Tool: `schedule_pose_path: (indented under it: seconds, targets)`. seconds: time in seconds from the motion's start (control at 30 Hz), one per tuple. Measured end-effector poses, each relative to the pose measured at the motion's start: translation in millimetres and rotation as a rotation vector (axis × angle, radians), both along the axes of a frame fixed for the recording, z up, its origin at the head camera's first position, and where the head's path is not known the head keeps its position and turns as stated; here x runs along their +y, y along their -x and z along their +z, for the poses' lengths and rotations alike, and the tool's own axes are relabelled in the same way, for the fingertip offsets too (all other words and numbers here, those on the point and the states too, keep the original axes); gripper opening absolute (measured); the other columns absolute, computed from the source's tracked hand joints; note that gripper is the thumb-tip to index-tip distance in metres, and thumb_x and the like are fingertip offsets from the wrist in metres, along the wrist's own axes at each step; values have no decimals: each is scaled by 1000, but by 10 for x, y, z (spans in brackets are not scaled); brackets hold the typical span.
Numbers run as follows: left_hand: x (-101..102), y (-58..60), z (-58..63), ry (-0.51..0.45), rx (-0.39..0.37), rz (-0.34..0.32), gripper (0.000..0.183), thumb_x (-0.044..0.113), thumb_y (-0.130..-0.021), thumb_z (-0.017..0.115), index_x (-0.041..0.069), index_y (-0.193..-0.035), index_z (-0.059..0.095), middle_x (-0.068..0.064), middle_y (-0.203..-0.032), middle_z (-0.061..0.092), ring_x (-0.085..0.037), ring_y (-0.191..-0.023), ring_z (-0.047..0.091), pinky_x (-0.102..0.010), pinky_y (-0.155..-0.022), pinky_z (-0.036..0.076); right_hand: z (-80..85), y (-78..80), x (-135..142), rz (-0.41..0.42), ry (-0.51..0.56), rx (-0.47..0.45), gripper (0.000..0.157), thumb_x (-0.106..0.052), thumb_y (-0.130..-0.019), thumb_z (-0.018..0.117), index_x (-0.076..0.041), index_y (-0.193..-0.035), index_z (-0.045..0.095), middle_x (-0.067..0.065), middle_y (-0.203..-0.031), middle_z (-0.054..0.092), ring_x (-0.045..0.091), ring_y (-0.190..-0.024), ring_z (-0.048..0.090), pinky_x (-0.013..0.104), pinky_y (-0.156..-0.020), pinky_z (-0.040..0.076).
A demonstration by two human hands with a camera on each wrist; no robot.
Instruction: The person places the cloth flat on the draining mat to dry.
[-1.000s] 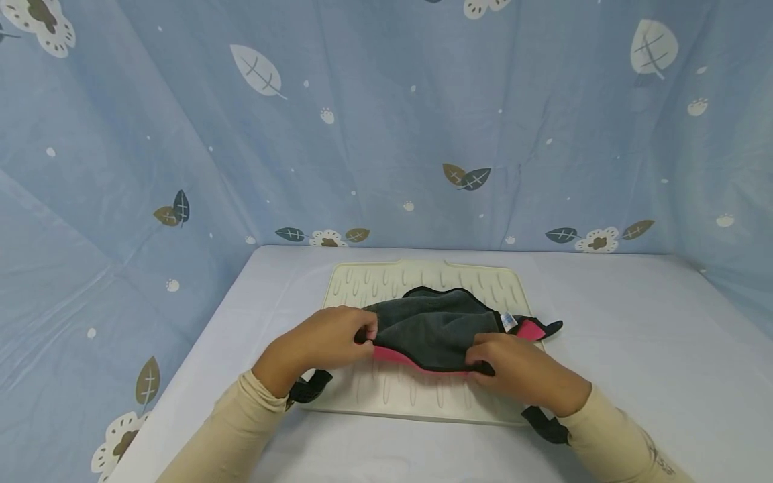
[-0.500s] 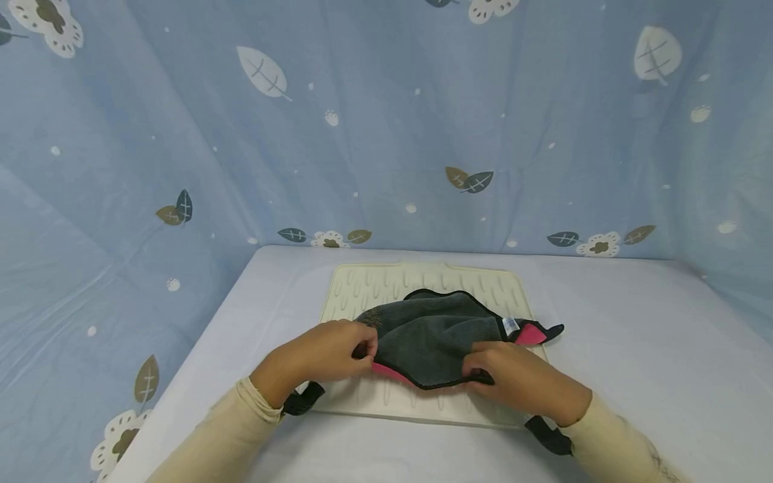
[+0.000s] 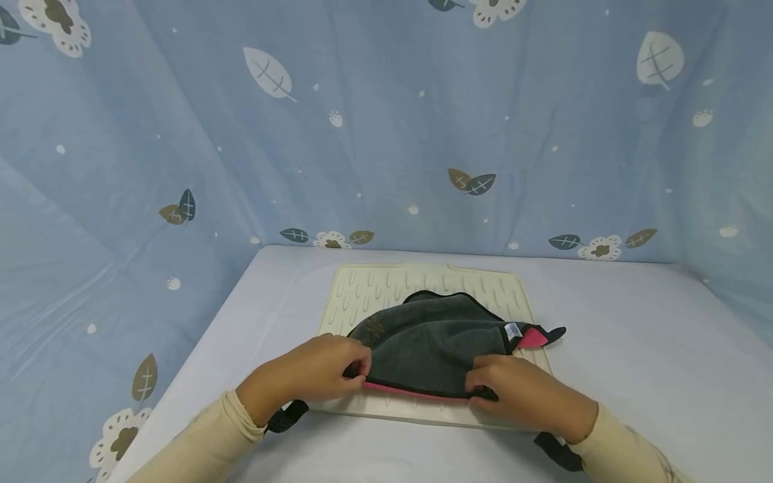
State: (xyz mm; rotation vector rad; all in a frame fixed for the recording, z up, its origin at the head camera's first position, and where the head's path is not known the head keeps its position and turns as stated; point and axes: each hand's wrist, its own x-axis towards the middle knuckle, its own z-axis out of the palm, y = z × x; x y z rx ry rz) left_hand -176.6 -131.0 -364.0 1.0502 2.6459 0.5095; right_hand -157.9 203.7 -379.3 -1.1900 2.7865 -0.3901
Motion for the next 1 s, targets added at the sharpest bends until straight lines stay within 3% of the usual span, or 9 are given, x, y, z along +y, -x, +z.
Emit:
schedule_pose_path:
  seconds: [0.17, 0.43, 0.67, 0.83, 1.0]
  targets:
    - [-30, -48, -33, 31, 13, -7, 18, 20, -96, 65, 29, -81, 61, 18, -77, 52, 1, -63, 45, -22, -62, 41, -6, -44, -24, 10, 6, -13, 11, -21, -84, 81, -26, -83, 71, -16, -78, 51, -4, -68, 44, 20, -60, 43]
    - [-41, -46, -81, 21, 20, -28, 12, 23, -94, 70, 28, -83, 69, 19, -79, 56, 4, -68, 51, -20, -65, 46, -25, -56, -18, 22, 20, -19, 9, -22, -81, 84, -24, -86, 77, -15, -82, 57, -4, -74, 52, 22, -63, 50]
    - [-31, -57, -66, 11, 19, -45, 11, 23, -92, 72, 27, -82, 76, 21, -80, 60, 3, -72, 54, -21, -69, 48, -21, -67, -23, 17, 58, -40, 5, -27, -88, 77, -24, -84, 78, -18, -78, 53, -6, -68, 47, 18, -61, 46]
    - [-28, -37, 5, -14, 16, -32, 13, 24, -96, 68, 24, -87, 77, 20, -81, 62, 5, -73, 55, -20, -68, 49, -4, -73, -47, 54, 99, 18, 5, -22, -89, 76, -24, -84, 77, -19, -79, 54, -8, -71, 47, 18, -62, 47]
    - [15, 67, 92, -47, 73, 10, 11, 22, -98, 65, 19, -96, 75, 15, -86, 62, 1, -75, 54, -22, -69, 49, 60, -51, -59, 85, 185, 98, 6, -18, -90, 76, -23, -86, 77, -18, -82, 56, -8, -72, 49, 15, -63, 48]
